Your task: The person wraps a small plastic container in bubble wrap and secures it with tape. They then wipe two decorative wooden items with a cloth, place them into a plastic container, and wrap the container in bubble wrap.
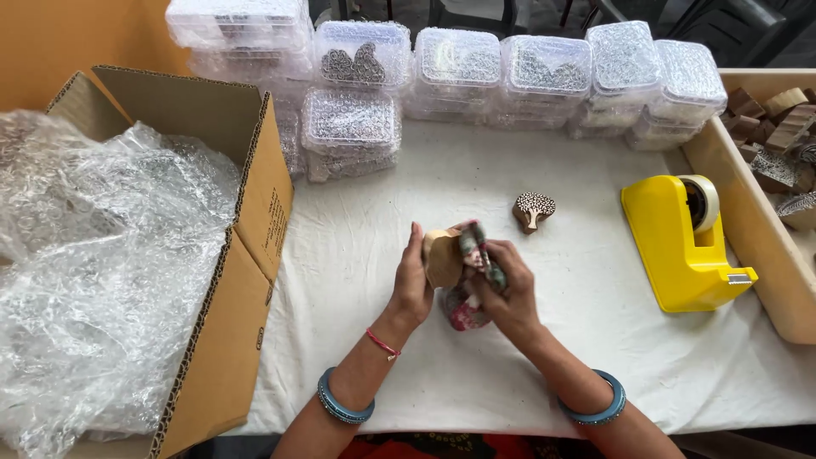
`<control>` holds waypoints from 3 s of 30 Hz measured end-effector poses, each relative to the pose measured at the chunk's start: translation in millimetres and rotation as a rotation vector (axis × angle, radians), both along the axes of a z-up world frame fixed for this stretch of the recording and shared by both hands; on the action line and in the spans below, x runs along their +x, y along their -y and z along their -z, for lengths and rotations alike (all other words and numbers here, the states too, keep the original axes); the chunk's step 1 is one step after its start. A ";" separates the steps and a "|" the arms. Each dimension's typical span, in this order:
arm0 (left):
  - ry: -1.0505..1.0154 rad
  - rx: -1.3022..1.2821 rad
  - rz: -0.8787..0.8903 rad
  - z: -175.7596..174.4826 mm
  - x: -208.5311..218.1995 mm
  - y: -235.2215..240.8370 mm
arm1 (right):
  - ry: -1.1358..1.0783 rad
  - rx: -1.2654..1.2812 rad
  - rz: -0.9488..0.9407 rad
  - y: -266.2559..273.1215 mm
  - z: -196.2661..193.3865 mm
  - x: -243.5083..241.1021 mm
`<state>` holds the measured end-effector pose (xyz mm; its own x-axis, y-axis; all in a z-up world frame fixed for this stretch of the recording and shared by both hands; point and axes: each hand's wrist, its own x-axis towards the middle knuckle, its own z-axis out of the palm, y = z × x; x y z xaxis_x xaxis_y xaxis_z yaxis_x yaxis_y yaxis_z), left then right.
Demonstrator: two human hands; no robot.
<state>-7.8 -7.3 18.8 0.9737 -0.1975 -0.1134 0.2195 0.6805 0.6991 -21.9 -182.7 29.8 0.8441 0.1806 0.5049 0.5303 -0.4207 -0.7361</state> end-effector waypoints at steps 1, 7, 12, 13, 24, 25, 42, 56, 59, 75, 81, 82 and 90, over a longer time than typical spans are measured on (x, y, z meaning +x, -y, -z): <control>-0.002 0.002 -0.001 1.8 0.1 -0.5 | -0.002 0.002 -0.001 1.2 3.1 -0.3; -0.002 0.035 -0.130 -15.7 -1.0 -10.8 | -0.098 -0.120 -0.148 4.5 -0.1 -2.3; -0.014 -0.036 -0.011 21.8 12.8 -8.4 | 0.167 -0.006 0.010 5.5 -12.3 -2.1; -0.013 -0.036 -0.011 21.0 11.0 -6.7 | 0.167 -0.006 0.010 1.1 -13.3 -2.3; -0.013 -0.286 -0.128 44.1 24.2 -9.6 | 0.337 -0.452 -0.370 -4.2 -9.5 -1.7; -0.018 -0.285 -0.127 34.9 21.5 -12.9 | 0.333 -0.451 -0.369 -1.6 -11.0 -1.0; 0.357 0.479 -0.104 14.6 6.3 -0.6 | -0.097 0.006 -0.061 15.9 -7.4 24.7; 0.731 0.986 -0.385 -4.3 -11.6 11.7 | -0.117 0.158 0.136 18.9 0.0 23.4; 0.782 1.131 -0.470 0.6 -13.4 15.7 | 0.064 0.095 0.097 21.7 -14.7 16.3; 0.734 1.263 -0.560 1.4 -10.3 10.2 | 0.446 -0.294 -0.164 16.3 -19.8 3.5; 0.870 1.326 -0.618 6.1 -11.1 11.2 | 0.374 -0.382 -0.143 5.4 -28.8 -1.4; 0.871 1.329 -0.611 7.4 -10.5 8.4 | 0.369 -0.379 -0.139 4.9 -28.5 -3.5; 0.512 1.007 -0.583 5.1 -1.0 -1.5 | -0.296 -0.671 -0.524 30.5 -65.2 -1.8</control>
<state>-8.8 -5.8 13.7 0.8638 0.2271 0.4497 -0.3792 -0.2946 0.8772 -23.7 -213.2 95.0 0.6493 0.7573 -0.0698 0.6027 -0.5684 -0.5600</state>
